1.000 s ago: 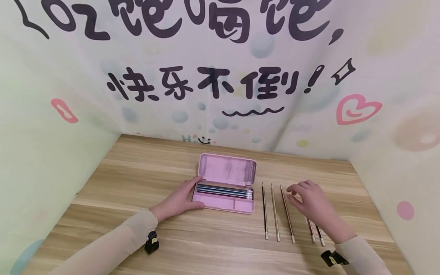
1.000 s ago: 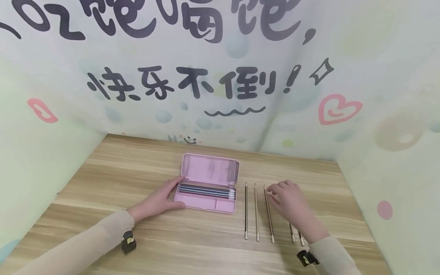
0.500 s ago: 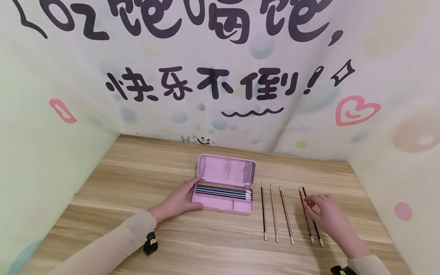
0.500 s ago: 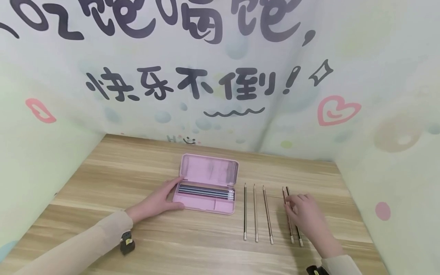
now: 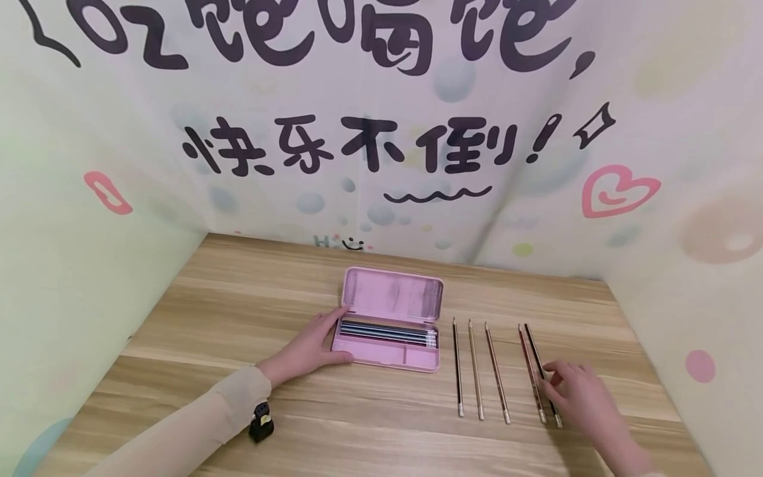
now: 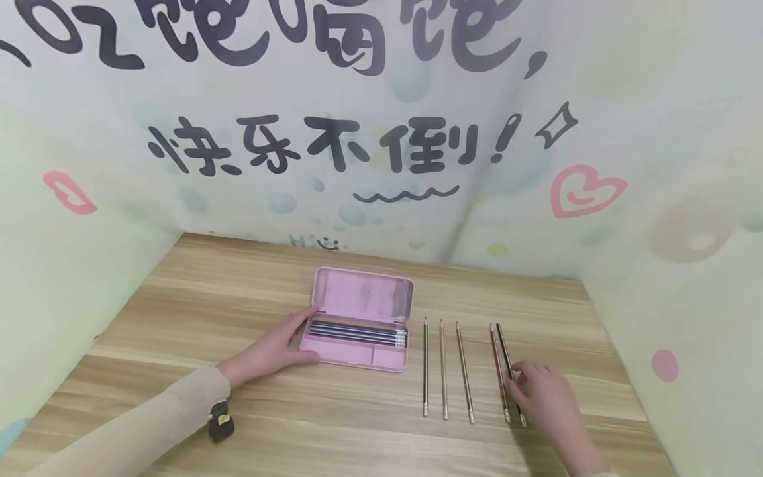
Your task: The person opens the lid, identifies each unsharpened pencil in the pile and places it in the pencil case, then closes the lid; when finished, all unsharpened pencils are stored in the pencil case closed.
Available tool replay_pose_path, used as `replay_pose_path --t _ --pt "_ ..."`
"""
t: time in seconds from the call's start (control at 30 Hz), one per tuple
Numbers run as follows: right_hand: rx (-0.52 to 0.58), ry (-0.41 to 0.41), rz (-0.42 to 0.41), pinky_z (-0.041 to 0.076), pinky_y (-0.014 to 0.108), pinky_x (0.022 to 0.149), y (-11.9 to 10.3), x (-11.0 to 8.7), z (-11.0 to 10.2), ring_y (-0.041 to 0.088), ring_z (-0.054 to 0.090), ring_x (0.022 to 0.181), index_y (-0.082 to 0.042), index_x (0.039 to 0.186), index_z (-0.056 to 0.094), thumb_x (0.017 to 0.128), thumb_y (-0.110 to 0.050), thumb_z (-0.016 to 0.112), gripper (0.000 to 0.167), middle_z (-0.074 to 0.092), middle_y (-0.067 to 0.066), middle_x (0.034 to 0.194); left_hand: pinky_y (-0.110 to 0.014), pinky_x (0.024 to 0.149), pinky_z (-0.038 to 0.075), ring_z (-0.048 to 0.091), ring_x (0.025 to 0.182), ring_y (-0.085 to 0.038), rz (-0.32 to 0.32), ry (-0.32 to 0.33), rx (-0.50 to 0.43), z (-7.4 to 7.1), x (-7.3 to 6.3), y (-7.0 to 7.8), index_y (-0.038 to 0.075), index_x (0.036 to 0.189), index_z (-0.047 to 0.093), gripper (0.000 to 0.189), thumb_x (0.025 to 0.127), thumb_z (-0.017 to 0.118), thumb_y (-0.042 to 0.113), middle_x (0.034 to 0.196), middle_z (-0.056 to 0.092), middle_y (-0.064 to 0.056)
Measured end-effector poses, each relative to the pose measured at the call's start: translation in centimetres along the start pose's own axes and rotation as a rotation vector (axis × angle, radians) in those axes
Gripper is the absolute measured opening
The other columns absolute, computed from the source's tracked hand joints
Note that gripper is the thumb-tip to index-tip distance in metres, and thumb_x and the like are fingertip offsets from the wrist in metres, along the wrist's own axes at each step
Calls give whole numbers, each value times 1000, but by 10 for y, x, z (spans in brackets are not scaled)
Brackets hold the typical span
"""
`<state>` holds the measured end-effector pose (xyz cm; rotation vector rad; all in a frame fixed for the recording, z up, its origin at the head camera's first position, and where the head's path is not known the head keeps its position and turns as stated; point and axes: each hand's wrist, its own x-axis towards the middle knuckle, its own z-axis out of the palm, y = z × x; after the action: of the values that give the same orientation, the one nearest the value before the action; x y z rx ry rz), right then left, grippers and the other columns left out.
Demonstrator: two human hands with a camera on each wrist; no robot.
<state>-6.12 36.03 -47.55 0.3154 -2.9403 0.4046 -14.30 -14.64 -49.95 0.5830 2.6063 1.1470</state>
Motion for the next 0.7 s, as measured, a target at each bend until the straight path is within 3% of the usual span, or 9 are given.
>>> replay_pose_path --t 0.7 --pt "-10 -25 59 53 59 74 -1 -5 3 31 63 79 2 105 73 86 -11 83 25 68 -5 75 -63 126 18 27 151 -53 7 3 8 -1 -1 1 6 164 30 100 88 85 38 164 37 -24"
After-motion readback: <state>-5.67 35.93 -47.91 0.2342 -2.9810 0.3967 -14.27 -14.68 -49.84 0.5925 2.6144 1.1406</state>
